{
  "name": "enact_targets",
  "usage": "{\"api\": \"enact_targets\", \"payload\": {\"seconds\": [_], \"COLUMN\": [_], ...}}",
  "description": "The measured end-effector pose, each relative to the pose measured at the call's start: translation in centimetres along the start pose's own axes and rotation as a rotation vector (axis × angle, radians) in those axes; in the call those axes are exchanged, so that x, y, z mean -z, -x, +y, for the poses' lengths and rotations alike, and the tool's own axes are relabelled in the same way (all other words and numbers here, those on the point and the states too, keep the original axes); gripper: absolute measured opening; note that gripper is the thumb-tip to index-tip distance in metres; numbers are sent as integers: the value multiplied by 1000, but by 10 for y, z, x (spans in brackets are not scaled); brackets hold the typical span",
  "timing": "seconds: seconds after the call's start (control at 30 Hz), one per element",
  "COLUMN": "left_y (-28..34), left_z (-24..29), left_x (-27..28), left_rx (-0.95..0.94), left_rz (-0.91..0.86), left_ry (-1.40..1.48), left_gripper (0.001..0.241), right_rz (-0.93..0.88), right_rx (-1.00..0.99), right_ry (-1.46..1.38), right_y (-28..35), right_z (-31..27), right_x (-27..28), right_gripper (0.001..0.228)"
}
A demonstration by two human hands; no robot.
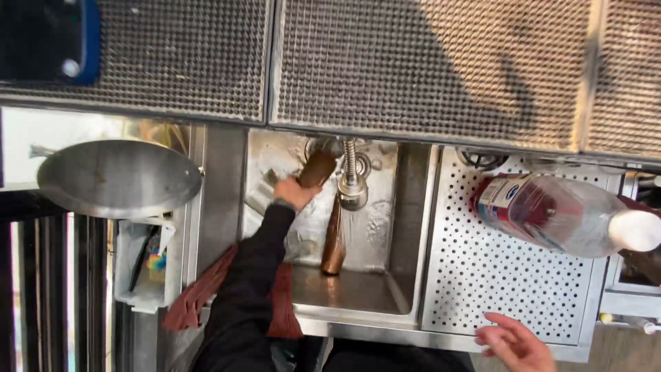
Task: Cleaning various bar tools, shakers, and glassware in a sink.
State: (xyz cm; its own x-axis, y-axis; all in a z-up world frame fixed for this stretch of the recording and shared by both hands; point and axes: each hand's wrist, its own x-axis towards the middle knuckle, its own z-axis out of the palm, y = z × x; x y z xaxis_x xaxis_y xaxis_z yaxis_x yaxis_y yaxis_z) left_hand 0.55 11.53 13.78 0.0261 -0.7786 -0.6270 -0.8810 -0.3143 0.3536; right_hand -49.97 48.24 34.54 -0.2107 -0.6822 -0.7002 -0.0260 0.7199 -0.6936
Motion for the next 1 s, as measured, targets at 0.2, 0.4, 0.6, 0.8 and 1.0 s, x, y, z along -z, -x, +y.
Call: {"api": "enact_targets", "payload": {"seconds": [0.2,0.4,0.6,0.8,1.0], "left_y": [188,188,181,172,244], "left_z": [34,28,82,84,67], "left_x": [-31,-126,-33,-38,-40], "left_rx": [216,-246,-96,-14,62], "left_rz": [-410,-95,-309,111,398], "left_ry": [1222,1220,1766,1945,1830], "left_gripper": [63,54,50,60,73], "right_rz": [-453,-479,-630,-604,-250], "right_rx": [-173,-292,-227,-242,-68], "right_ry": [-47,-183,-232,-484,-227], "right_y": [-61,-99,-109,-121,-188], "right_z": [-95,-138,-133,-155,-84], "right_x": [-174,-260,-250,-256,-315], "right_gripper": [63,69,56,52,48]}}
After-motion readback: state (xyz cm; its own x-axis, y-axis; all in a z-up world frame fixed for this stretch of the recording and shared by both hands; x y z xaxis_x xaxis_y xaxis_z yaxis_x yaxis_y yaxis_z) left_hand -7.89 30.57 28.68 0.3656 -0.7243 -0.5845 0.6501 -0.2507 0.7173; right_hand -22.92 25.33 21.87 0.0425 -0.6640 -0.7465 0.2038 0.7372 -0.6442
